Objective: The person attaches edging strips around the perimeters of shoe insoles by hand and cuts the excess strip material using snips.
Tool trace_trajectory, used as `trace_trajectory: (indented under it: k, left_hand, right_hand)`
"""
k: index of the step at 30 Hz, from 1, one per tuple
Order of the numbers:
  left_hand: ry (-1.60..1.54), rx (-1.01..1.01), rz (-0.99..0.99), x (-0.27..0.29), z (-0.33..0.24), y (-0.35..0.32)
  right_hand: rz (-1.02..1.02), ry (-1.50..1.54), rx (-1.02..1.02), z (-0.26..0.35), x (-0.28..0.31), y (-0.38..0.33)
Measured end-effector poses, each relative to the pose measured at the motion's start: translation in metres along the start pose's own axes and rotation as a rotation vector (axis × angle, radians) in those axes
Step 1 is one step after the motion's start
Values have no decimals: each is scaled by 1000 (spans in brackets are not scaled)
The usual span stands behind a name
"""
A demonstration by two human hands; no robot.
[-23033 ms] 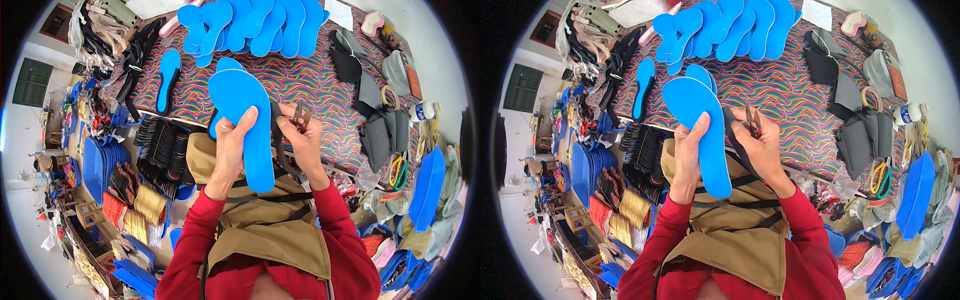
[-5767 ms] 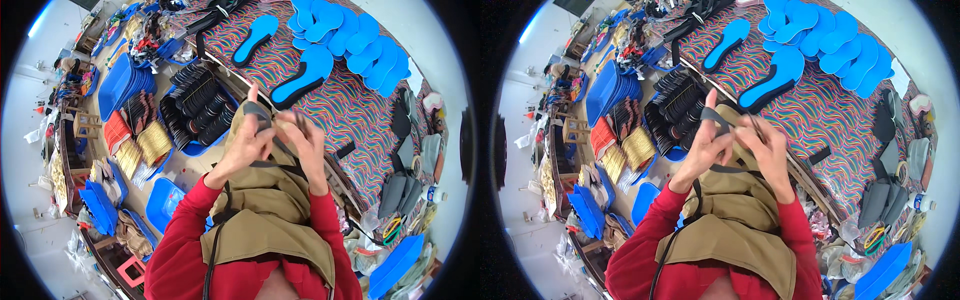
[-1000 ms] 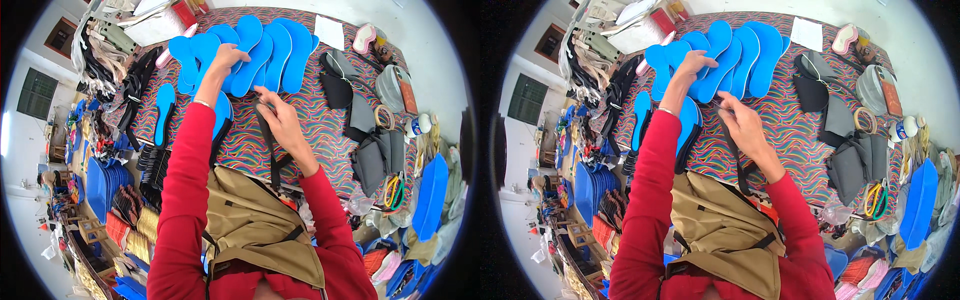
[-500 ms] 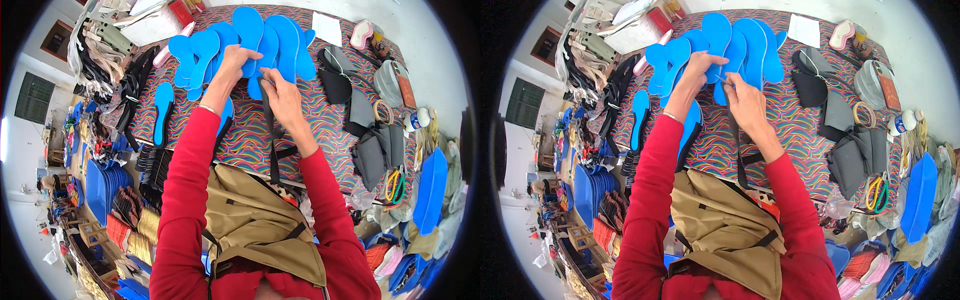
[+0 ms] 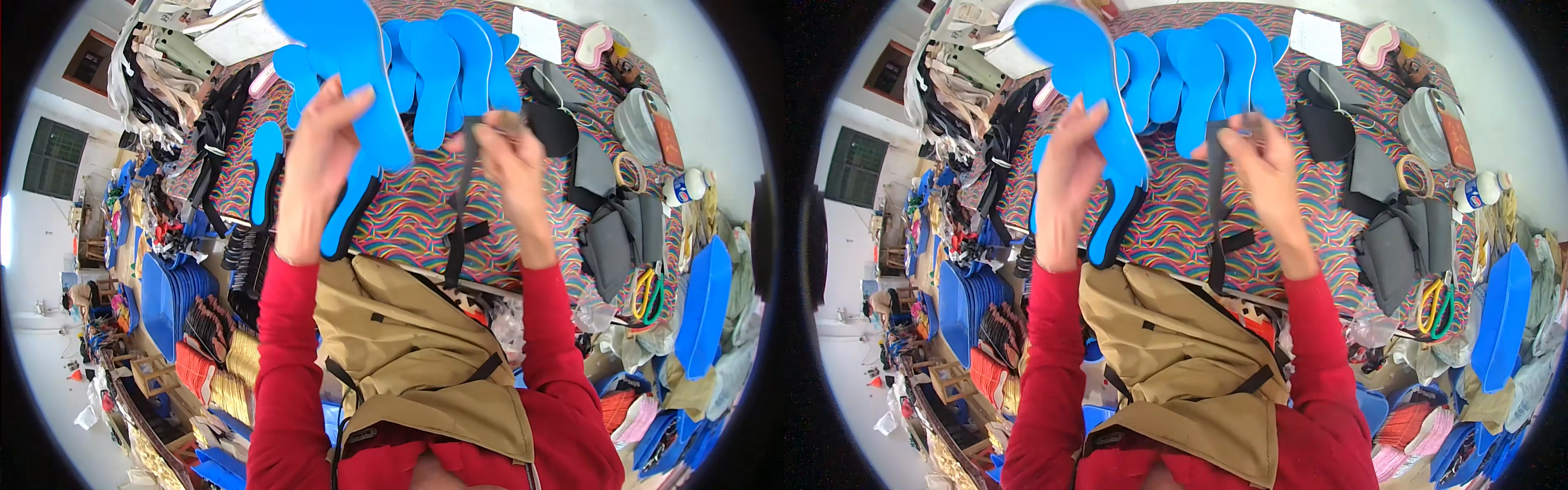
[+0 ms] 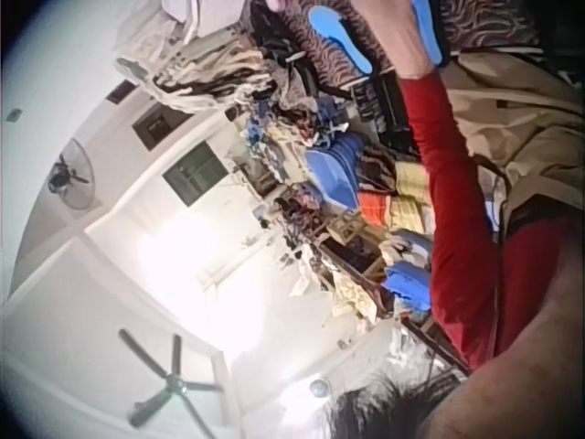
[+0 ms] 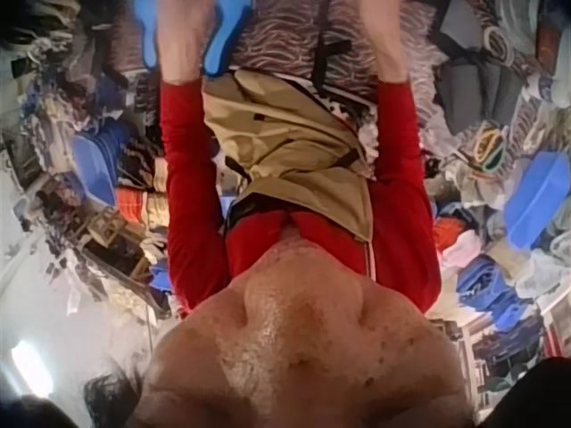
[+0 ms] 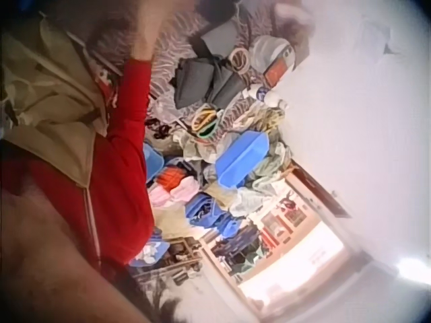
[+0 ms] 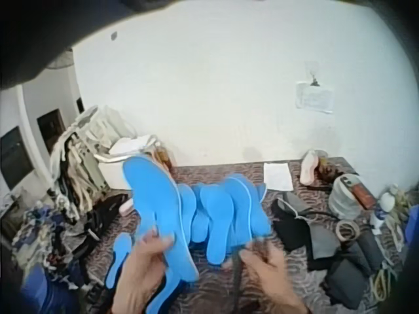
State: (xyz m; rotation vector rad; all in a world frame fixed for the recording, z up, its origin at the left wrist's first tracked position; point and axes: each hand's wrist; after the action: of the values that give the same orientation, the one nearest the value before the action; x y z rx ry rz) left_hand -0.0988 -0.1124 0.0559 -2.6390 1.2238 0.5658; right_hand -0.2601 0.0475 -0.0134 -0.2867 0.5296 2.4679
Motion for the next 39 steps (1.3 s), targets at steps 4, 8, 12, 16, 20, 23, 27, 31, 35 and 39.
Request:
trace_trajectory:
  k: [4, 8, 12, 16, 20, 23, 27, 31, 35, 39]
  left_hand:
    - [-113, 25, -19, -15, 37, -77]
    - [-207, 236, -216, -20, 73, -112]
    - [-244, 235, -318, -32, 78, -137]
    - [-206, 214, -352, -36, 77, -151]
    - [-144, 164, -385, -38, 75, -158]
    - [-115, 168, -381, -37, 77, -161]
    - [-91, 174, -374, -38, 78, -162]
    - [-83, 135, -422, -39, 82, -159]
    - [7, 112, -416, -37, 83, -158]
    - [56, 113, -370, -30, 87, -159]
  right_hand:
    - [-8, 45, 87, 78, -1, -63]
    - [-5, -82, 82, 70, -12, -100]
    - [-68, -92, -89, 30, -39, -111]
    - [-5, -113, -142, 14, -47, -114]
    - [9, -114, -99, 7, -53, -118]
    - [-3, -89, -102, 7, -55, -120]
    - [-2, -80, -53, 11, -60, -120]
    - [39, -107, 9, 6, -57, -122]
    - [19, -139, 69, 3, -51, -122]
    - [86, 283, -424, 12, -34, -111]
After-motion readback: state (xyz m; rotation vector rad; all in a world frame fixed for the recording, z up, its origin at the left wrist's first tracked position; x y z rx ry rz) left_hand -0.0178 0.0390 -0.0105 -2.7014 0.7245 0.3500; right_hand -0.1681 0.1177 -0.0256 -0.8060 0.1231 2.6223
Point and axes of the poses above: each hand's wrist, its own y-axis towards the middle knuckle, its own x-axis out of the back of the hand, z = x × y, and after that the axes turned 6 degrees about x, right-handed
